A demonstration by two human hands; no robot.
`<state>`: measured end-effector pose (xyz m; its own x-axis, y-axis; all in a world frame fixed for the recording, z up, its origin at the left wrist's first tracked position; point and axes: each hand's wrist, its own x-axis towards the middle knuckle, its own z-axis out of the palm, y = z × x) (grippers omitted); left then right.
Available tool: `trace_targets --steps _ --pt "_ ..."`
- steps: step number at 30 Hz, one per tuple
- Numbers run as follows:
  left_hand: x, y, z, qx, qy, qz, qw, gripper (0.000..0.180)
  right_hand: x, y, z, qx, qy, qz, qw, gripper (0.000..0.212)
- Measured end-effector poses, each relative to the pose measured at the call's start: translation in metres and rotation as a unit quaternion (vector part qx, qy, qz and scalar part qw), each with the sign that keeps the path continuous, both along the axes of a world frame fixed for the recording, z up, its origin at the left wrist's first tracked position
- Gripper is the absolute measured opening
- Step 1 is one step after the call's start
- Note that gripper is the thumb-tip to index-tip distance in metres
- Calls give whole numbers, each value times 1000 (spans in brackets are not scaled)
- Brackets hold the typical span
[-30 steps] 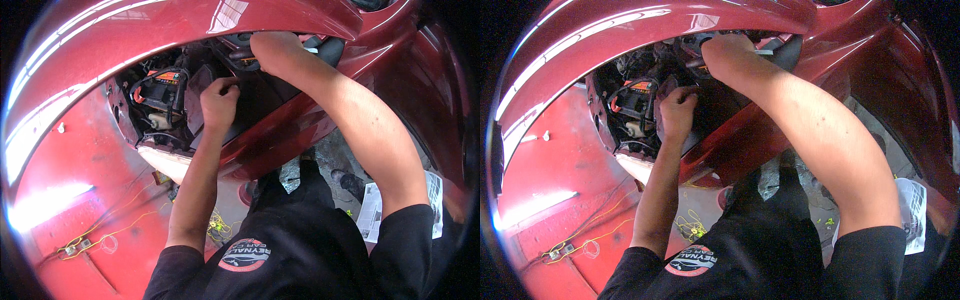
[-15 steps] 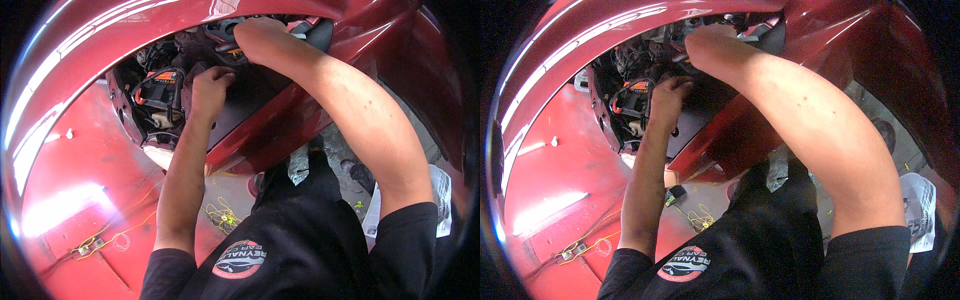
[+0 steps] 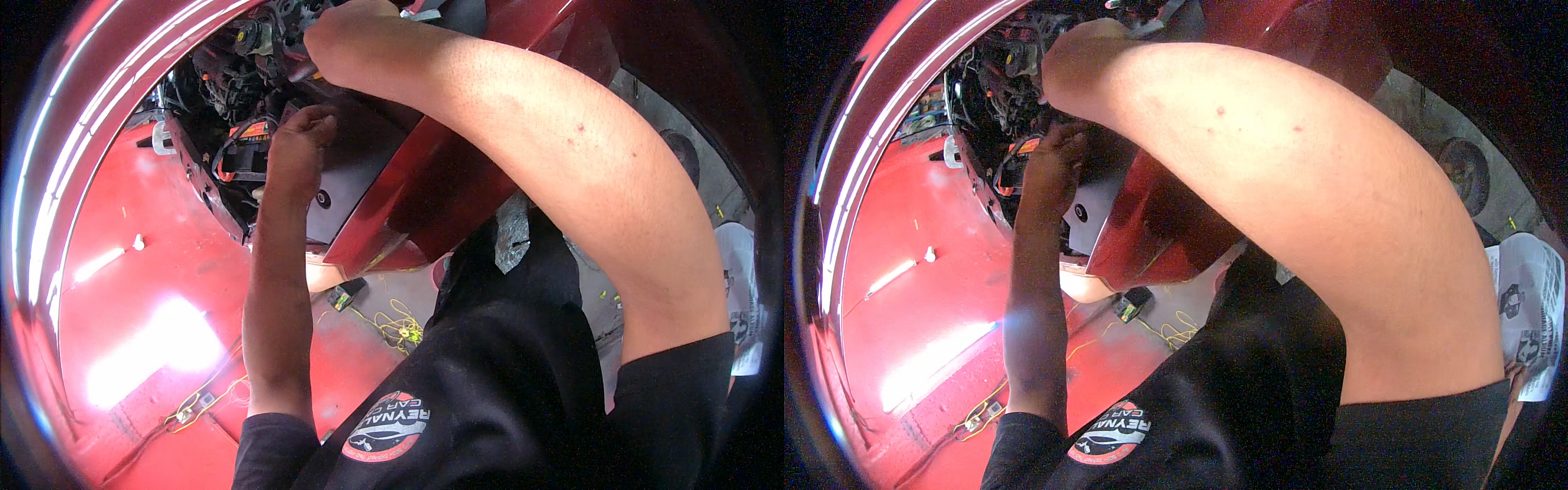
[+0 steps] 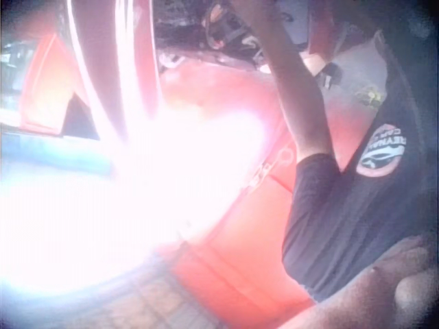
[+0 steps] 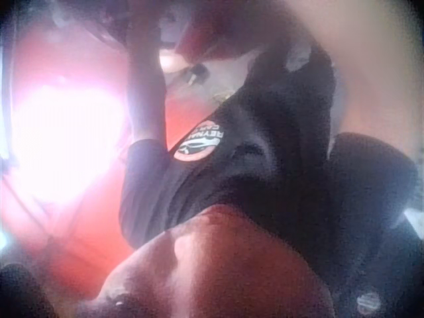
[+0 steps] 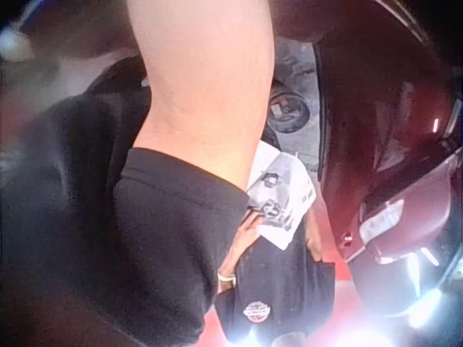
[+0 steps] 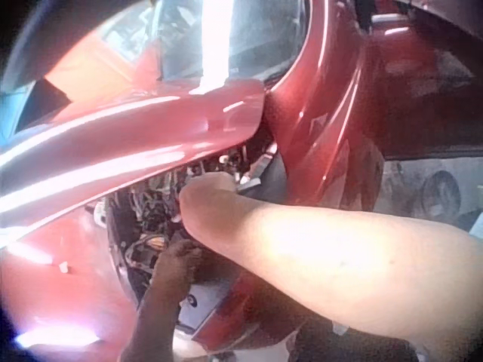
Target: The person works on the front of a red car with the hood open, using pliers to manipulate components near the headlight and engine bay. They repeatedly search through a plastic basket of small parts on the floor, selecting clips and fasteners, and then install them into the car's front assembly.
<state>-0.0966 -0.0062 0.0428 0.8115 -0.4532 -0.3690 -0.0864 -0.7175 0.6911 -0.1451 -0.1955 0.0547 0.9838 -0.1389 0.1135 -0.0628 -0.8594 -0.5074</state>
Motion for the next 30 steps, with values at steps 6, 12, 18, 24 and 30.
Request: trace_targets --steps 6,12,18,24,30 --pt "-3 -8 3 -57 39 30 997 22 -4 -4 8 -50 49 28 997 32" --pt "0 -18 -6 27 -128 -17 991 19 2 -1 1 9 12 -8 1000 29" --pt "7 -8 -9 40 -225 -138 964 20 0 -1 0 18 14 -2 1000 27" --pt "6 5 -16 49 -435 -276 856 19 1 6 -3 -19 12 -56 998 20" --pt "12 -5 -22 -70 -349 -294 887 16 -20 0 -6 -81 -60 -106 989 21"
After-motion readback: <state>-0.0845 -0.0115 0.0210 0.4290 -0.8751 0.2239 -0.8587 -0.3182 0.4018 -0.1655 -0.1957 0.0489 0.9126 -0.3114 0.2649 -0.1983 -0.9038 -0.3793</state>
